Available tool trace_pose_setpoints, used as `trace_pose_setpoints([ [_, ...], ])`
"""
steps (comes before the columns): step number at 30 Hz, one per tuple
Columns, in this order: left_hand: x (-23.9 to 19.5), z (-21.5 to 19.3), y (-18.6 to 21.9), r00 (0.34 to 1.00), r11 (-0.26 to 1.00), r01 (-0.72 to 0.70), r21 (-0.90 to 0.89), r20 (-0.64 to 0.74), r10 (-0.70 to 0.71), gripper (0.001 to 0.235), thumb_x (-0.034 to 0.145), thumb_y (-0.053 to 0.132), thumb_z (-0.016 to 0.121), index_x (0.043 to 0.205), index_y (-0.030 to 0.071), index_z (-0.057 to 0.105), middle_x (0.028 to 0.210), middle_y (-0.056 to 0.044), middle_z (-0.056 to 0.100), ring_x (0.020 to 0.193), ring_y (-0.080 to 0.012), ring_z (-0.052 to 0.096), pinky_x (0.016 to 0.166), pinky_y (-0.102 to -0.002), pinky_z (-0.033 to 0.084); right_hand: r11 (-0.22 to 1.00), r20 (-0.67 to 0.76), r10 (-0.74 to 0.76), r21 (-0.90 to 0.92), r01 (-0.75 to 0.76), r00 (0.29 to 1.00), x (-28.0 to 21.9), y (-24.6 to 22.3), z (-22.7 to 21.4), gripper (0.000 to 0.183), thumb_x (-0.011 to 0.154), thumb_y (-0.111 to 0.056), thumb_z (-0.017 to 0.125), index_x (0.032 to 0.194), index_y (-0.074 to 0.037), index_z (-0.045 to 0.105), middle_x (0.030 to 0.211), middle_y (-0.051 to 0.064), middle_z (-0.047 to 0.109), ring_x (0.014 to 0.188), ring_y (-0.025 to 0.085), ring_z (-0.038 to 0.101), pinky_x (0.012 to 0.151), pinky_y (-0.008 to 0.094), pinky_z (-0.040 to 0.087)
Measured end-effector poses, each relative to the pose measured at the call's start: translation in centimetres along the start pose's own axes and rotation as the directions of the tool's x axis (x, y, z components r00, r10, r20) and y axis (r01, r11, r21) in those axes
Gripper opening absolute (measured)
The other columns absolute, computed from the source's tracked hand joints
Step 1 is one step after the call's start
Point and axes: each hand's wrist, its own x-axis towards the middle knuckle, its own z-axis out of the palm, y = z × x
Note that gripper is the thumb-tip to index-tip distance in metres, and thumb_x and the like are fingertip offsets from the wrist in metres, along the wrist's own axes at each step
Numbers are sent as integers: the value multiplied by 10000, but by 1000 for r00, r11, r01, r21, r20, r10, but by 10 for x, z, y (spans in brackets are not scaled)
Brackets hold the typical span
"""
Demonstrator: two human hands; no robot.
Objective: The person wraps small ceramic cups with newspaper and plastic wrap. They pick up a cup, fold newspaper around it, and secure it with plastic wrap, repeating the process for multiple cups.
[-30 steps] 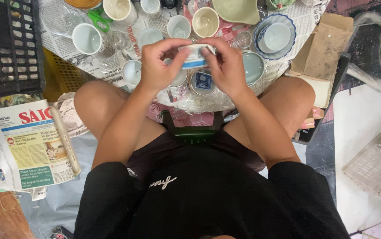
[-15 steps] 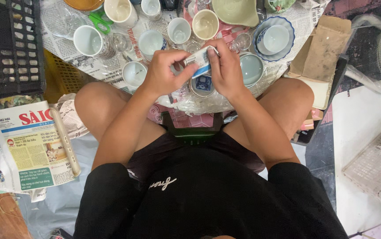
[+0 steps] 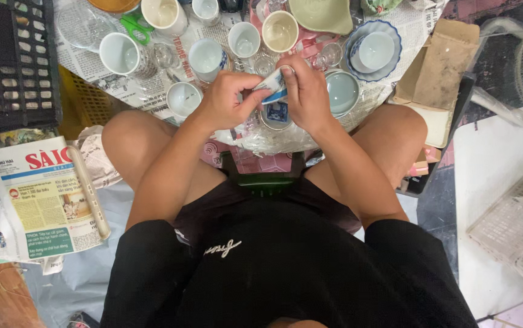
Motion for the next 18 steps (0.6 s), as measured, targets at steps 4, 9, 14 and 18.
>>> trace_pose_setpoints([
  [4,5,0,4,996,994,-69,81,-59,74,135,951,98,743,885,-6,687,709,-168,606,575,-249,596,567,-346,474,998,-57,-56,-11,55,997,-1,1,3,160,1116,-127,487,1097,-29,613,921,183,659,761,341,673,685,406,503],
  [9,-6,-20,42,963,956,-178,233,-157,218,134,856,112,789,854,7,706,721,-155,639,601,-263,618,576,-353,495,999,33,3,43,-5,999,-1,-17,2,171,1118,-112,481,1167,-51,632,982,139,679,874,257,687,809,372,530],
  [14,-57,-72,83,859,925,-170,341,-408,308,108,896,60,787,981,12,743,891,-117,727,745,-234,684,672,-339,535,905,88,-194,400,143,977,3,-67,14,566,1081,-164,477,1582,-89,224,1526,203,446,1313,294,521,1070,420,494],
  [18,-112,-134,104,657,779,-31,626,-575,488,183,886,42,814,1057,26,750,994,-133,734,873,-268,693,782,-358,558,885,117,-256,427,184,960,-2,-110,28,615,1090,-200,511,1597,-115,173,1587,212,409,1428,332,487,1113,473,496],
])
